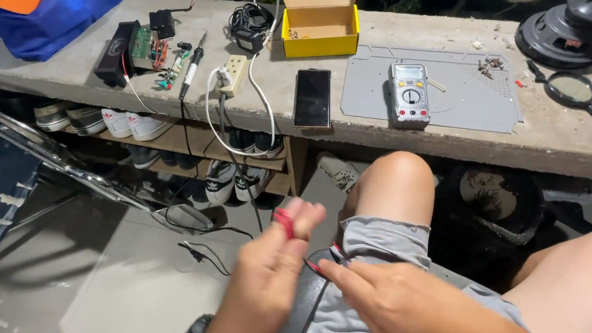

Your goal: The person organizes small electronic components and tools on a workbench. They place a multimeter into a yellow box, close the box, and arrange various items including a circuit board, magnifying glass, and orange container on the table.

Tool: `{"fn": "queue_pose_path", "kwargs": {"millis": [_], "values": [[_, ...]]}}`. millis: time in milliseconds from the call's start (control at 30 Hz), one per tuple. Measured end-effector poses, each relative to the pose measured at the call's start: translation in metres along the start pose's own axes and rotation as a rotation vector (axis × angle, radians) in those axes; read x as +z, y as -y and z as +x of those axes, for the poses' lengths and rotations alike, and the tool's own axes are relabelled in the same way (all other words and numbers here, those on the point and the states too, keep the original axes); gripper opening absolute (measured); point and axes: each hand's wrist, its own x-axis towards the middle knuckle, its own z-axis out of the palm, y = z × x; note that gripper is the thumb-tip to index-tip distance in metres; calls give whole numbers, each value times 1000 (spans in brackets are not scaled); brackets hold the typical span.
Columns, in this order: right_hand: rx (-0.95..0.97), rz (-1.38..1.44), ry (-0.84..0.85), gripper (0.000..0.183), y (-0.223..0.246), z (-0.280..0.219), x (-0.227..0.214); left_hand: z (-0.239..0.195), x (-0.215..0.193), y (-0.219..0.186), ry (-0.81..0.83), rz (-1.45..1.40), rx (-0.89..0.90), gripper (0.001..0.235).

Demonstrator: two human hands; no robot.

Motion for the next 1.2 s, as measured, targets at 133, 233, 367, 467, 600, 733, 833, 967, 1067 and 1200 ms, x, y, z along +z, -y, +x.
{"fn": "queue_pose_path", "kwargs": {"millis": [133, 233, 367, 467, 600, 733, 833, 967, 1067, 1200], "values": [[0, 139, -82, 30, 11, -1, -79, -5, 12, -21, 400, -104, -385, 43], [-63, 230, -272, 28, -16, 16, -84, -12, -1, -25, 683, -357, -443, 54], [89, 456, -352, 24, -70, 11, 24, -17, -1, -34, 489, -647, -380, 66], [126, 489, -204, 20, -48, 3, 60, -7, 0, -19, 52, -762, -129, 66], [-19, 98, -65, 42, 2, -2, 16, 1, 1, -2, -251, -89, -33, 49], [-92, 108, -140, 35, 37, 0, -91, 2, -1, -16, 72, 435, -7, 41], [-43, 0, -311, 16, 12, 4, -107, -7, 5, -35, 412, -68, -288, 57], [-24, 240, -379, 12, -60, 10, -53, -10, 12, -16, 480, -338, -311, 56], [159, 653, -306, 19, -97, -9, -20, -4, 12, 5, 423, -319, -338, 52], [241, 895, -220, 32, -115, -39, 12, -1, 19, 22, 305, -669, -298, 41]]}}
